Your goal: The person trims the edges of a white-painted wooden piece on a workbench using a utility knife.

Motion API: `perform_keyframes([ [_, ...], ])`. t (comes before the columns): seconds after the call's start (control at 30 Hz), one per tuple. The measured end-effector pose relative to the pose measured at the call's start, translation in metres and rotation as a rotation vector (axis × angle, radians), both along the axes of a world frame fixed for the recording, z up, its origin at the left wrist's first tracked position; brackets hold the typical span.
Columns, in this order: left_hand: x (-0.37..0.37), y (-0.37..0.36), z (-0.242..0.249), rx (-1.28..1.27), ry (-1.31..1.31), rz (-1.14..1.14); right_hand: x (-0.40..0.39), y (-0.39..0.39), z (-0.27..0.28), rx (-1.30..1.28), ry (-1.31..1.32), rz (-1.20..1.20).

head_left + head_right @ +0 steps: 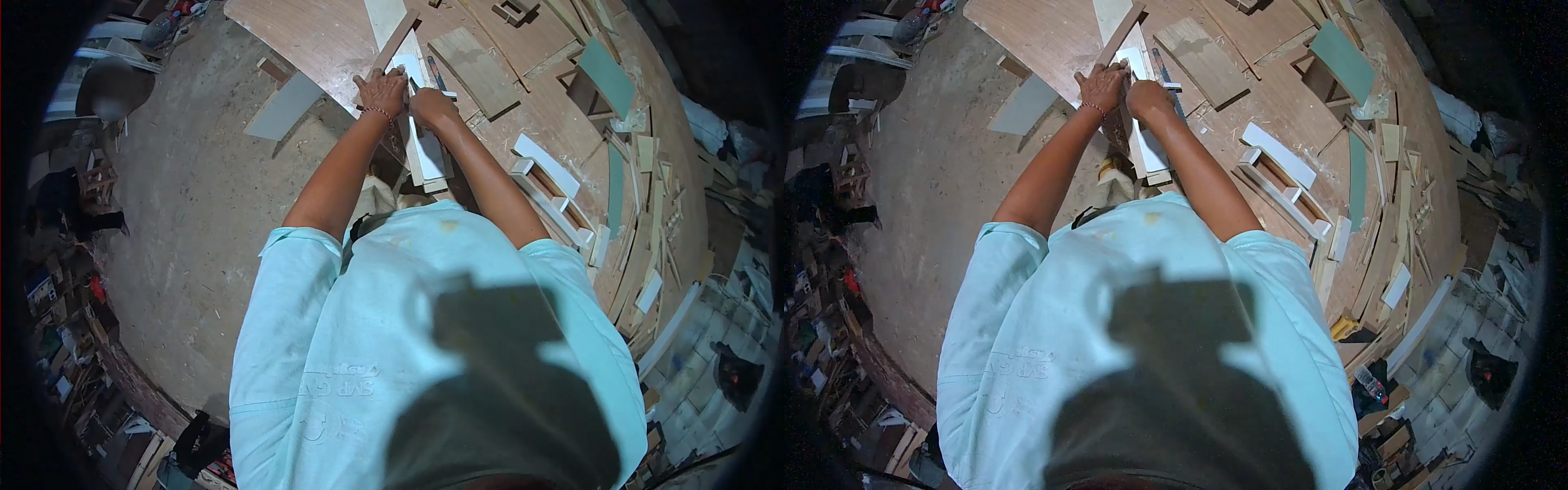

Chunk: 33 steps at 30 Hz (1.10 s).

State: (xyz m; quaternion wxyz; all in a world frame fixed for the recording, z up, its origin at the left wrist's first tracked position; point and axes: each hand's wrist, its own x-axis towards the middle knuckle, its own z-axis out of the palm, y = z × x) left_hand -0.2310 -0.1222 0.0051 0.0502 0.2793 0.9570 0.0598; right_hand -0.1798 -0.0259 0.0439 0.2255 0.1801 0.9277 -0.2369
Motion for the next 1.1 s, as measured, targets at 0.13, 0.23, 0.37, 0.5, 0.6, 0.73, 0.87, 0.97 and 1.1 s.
perform_keyframes([
  [0.13, -0.001, 0.000, 0.001, -0.089, 0.002, -0.007, 0.007, 0.001, -0.023, -0.017, -0.014, 0.033],
  [0.23, 0.000, 0.002, 0.000, -0.051, -0.003, 0.003, 0.019, 0.001, -0.028, -0.030, -0.047, 0.001],
  [0.37, 0.001, 0.000, 0.000, -0.013, 0.024, -0.006, 0.025, -0.002, -0.024, -0.033, -0.040, -0.026],
  [0.5, 0.001, 0.001, 0.002, -0.036, -0.019, 0.008, 0.037, -0.005, -0.009, -0.052, -0.041, -0.044],
  [0.6, -0.003, -0.003, -0.014, 0.016, 0.049, 0.013, 0.047, -0.008, -0.009, -0.064, -0.049, -0.088],
  [0.73, -0.003, 0.000, -0.012, -0.071, -0.005, 0.010, 0.068, -0.010, -0.024, -0.071, 0.119, -0.128],
  [0.87, 0.000, 0.001, 0.002, -0.134, -0.020, -0.002, 0.078, -0.012, -0.028, -0.078, 0.108, -0.181],
  [0.97, -0.003, 0.002, -0.002, -0.119, -0.010, 0.012, 0.083, -0.014, -0.016, -0.070, 0.023, -0.195],
  [1.1, 0.000, 0.002, 0.001, -0.140, -0.012, 0.005, 0.090, -0.016, -0.006, -0.065, -0.060, -0.165],
])
